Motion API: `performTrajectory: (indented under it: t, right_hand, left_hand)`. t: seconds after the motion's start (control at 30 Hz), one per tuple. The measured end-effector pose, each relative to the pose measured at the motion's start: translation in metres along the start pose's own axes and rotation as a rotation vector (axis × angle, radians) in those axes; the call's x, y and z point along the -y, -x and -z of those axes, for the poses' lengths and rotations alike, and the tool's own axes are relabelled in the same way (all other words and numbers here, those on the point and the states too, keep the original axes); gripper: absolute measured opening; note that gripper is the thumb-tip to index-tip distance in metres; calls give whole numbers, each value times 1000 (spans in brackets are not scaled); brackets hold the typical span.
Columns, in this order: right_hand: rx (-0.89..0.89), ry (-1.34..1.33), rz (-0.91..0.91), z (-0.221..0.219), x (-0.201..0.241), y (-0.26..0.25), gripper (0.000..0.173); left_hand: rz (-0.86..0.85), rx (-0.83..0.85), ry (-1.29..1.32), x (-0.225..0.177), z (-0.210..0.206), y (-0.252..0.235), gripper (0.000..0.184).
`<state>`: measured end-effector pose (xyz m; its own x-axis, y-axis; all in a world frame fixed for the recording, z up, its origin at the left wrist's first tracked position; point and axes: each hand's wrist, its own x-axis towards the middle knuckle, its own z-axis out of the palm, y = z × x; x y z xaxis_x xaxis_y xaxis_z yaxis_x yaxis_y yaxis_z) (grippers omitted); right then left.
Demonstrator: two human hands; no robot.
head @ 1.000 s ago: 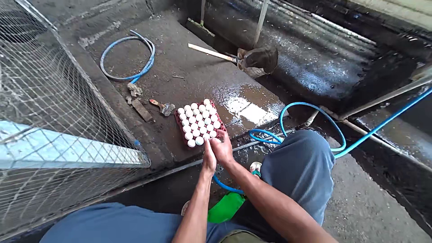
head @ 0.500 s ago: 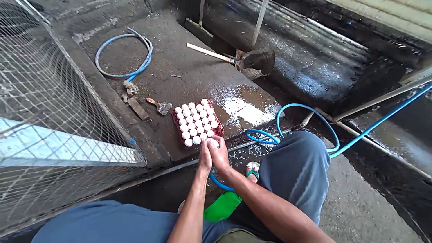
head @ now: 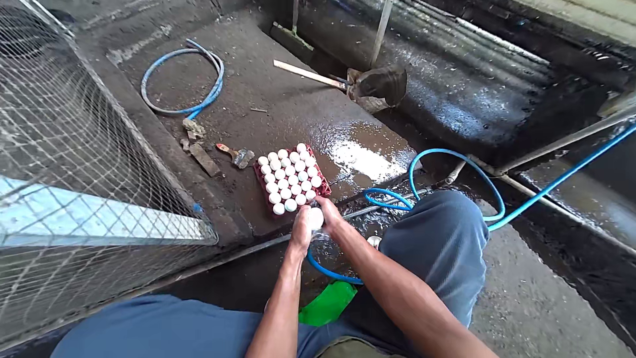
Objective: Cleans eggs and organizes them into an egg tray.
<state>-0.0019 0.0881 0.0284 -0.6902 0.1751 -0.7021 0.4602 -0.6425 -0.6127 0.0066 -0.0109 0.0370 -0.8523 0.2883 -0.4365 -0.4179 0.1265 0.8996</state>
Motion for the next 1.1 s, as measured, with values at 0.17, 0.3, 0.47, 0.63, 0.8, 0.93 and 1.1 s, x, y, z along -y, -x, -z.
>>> performTrajectory:
  t: [0.17,0.3,0.47,0.63,0.8,0.93,1.1]
  right_hand:
    - [43,-13,204,-1,-7,4,39]
    - [-74,346,502,-10,-24,12,36]
    - [-155,180,326,-13,-19,11,36]
    - [-140,113,267,-8,-18,4,36]
    - [-80,121,298,-1,-6,-9,37]
    - [-21,535,619,-7,-19,18,44]
    - [-124,360,379,-5,-10,6,43]
  left_hand:
    - [-55,-34,20,2,3,-10,42]
    - [-111,-81,51,4,-3,-11,44]
    - [-153,-187,-128,3,-11,-8,45]
    - [-45,-130,-133,3,-7,-9,45]
    - [-106,-270,106,2,-20,-10,34]
    - [-178,-121,59,6,-8,-9,53]
    - [-179,-114,-122,7,-11,-7,59]
